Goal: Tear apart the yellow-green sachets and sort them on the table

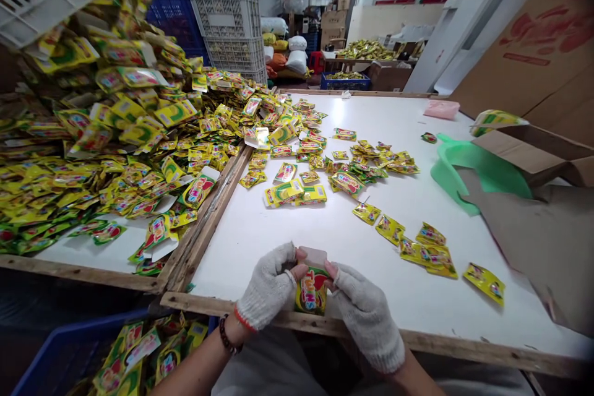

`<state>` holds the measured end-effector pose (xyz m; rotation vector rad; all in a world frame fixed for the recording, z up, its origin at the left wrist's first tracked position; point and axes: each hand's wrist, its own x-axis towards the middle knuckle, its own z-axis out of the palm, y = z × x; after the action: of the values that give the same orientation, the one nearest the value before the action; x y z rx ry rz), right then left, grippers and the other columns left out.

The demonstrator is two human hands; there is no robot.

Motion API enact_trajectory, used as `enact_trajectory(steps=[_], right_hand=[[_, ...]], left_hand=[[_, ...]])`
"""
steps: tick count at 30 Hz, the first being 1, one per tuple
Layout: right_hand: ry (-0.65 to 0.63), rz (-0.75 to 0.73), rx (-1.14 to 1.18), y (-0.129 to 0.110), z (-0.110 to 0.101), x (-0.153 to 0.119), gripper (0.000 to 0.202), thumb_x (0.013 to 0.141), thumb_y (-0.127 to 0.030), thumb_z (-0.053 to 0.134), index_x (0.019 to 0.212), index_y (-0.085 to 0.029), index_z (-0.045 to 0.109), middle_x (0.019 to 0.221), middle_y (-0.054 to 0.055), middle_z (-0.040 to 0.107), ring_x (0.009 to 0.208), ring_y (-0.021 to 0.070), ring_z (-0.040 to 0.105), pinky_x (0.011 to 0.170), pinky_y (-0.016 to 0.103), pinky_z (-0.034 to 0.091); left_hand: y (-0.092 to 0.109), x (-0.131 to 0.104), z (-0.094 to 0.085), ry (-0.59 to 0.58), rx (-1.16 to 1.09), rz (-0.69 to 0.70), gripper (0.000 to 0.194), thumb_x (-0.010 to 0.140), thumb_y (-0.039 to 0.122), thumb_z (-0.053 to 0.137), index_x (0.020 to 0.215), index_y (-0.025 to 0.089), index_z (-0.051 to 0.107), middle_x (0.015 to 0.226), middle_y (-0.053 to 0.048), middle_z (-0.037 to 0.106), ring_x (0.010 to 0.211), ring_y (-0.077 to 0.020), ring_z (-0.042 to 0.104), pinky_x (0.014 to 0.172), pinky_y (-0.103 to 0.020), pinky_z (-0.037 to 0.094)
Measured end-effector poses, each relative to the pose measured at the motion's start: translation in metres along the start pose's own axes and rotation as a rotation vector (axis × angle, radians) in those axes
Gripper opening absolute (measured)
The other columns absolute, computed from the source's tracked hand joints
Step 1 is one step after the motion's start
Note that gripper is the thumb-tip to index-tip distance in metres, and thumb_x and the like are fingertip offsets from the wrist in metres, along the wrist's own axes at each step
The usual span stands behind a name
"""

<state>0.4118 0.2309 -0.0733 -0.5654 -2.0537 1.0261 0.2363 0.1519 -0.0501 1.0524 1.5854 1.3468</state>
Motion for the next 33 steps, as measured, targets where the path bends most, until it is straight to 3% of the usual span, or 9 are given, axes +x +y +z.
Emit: enact_trajectory(steps=[5, 7, 9, 11, 15, 24, 26, 31, 33], right_hand=[[-0.105, 0.371, 0.097, -0.009, -0.005, 0.024, 0.018, 0.080, -0.027, 0.055, 0.083, -0.015, 0.067, 0.082, 0.005, 0.069, 0.076, 0.0178, 0.064, 0.069, 0.028, 0.055], [-0.119, 0.431, 0.162, -0.011, -0.006, 0.033, 0.018, 0.079, -0.029, 0.055, 0.083, -0.014, 0.065, 0.077, 0.004, 0.067, 0.072, 0.0173, 0.063, 0.064, 0.027, 0.054], [-0.107, 0.427, 0.238, -0.012, -0.006, 0.037, 0.028, 0.079, -0.028, 0.055, 0.102, -0.014, 0.060, 0.085, 0.006, 0.068, 0.079, 0.0185, 0.064, 0.068, 0.029, 0.055], [-0.097, 0.362, 0.200, -0.012, -0.004, 0.037, 0.036, 0.079, -0.027, 0.055, 0.113, -0.014, 0.057, 0.096, 0.008, 0.067, 0.088, 0.0201, 0.064, 0.075, 0.032, 0.054], [-0.150, 0.164, -0.024, -0.017, -0.005, 0.034, 0.023, 0.082, -0.025, 0.051, 0.096, -0.018, 0.069, 0.096, 0.007, 0.068, 0.089, 0.0188, 0.063, 0.081, 0.030, 0.051], [-0.260, 0.248, -0.047, -0.035, -0.016, 0.052, 0.019, 0.080, -0.024, 0.054, 0.084, -0.017, 0.071, 0.079, 0.003, 0.070, 0.070, 0.0155, 0.065, 0.064, 0.023, 0.052], [-0.303, 0.153, -0.051, -0.034, -0.020, 0.050, 0.020, 0.082, -0.023, 0.052, 0.085, -0.017, 0.071, 0.081, 0.004, 0.070, 0.071, 0.0149, 0.065, 0.067, 0.023, 0.052], [-0.458, -0.230, -0.186, -0.027, -0.028, 0.031, 0.036, 0.083, -0.012, 0.046, 0.116, -0.016, 0.059, 0.108, 0.011, 0.063, 0.096, 0.0177, 0.061, 0.080, 0.027, 0.051], [-0.436, -0.361, -0.312, -0.024, -0.029, 0.024, 0.041, 0.082, -0.011, 0.046, 0.123, -0.013, 0.053, 0.115, 0.016, 0.059, 0.103, 0.0223, 0.058, 0.081, 0.032, 0.051]], left_hand=[[0.008, 0.007, -0.002, -0.078, -0.095, -0.020, 0.030, 0.073, 0.032, 0.063, 0.093, 0.011, 0.054, 0.089, -0.006, 0.059, 0.081, -0.0140, 0.057, 0.073, -0.025, 0.048], [0.013, 0.008, -0.002, -0.109, -0.177, -0.043, 0.039, 0.074, 0.029, 0.063, 0.105, 0.014, 0.046, 0.086, -0.004, 0.060, 0.076, -0.0129, 0.058, 0.068, -0.023, 0.048], [0.015, 0.008, -0.002, -0.122, -0.185, -0.050, 0.048, 0.075, 0.026, 0.061, 0.116, 0.017, 0.038, 0.084, -0.003, 0.061, 0.074, -0.0123, 0.059, 0.066, -0.023, 0.048], [0.013, 0.008, -0.004, -0.088, -0.040, -0.011, 0.041, 0.076, 0.024, 0.059, 0.114, 0.016, 0.047, 0.086, -0.003, 0.063, 0.077, -0.0127, 0.059, 0.071, -0.024, 0.048], [0.012, 0.006, -0.010, -0.082, 0.204, 0.089, 0.020, 0.078, 0.027, 0.057, 0.090, 0.013, 0.066, 0.091, -0.005, 0.066, 0.085, -0.0149, 0.059, 0.078, -0.024, 0.046], [0.038, 0.014, -0.021, -0.286, 0.236, 0.031, 0.027, 0.082, 0.033, 0.054, 0.084, 0.009, 0.067, 0.075, -0.005, 0.063, 0.071, -0.0113, 0.055, 0.063, -0.019, 0.042], [0.035, 0.011, -0.024, -0.313, 0.279, 0.137, 0.024, 0.084, 0.029, 0.051, 0.084, 0.010, 0.067, 0.078, -0.006, 0.063, 0.074, -0.0113, 0.056, 0.067, -0.019, 0.043], [0.018, -0.007, -0.035, -0.349, 0.649, 0.707, 0.029, 0.082, 0.013, 0.045, 0.108, 0.016, 0.058, 0.088, -0.008, 0.059, 0.078, -0.0139, 0.053, 0.069, -0.025, 0.042], [0.017, -0.013, -0.037, -0.364, 0.801, 0.786, 0.032, 0.081, 0.014, 0.046, 0.111, 0.017, 0.056, 0.089, -0.009, 0.059, 0.081, -0.0164, 0.053, 0.071, -0.027, 0.043]])
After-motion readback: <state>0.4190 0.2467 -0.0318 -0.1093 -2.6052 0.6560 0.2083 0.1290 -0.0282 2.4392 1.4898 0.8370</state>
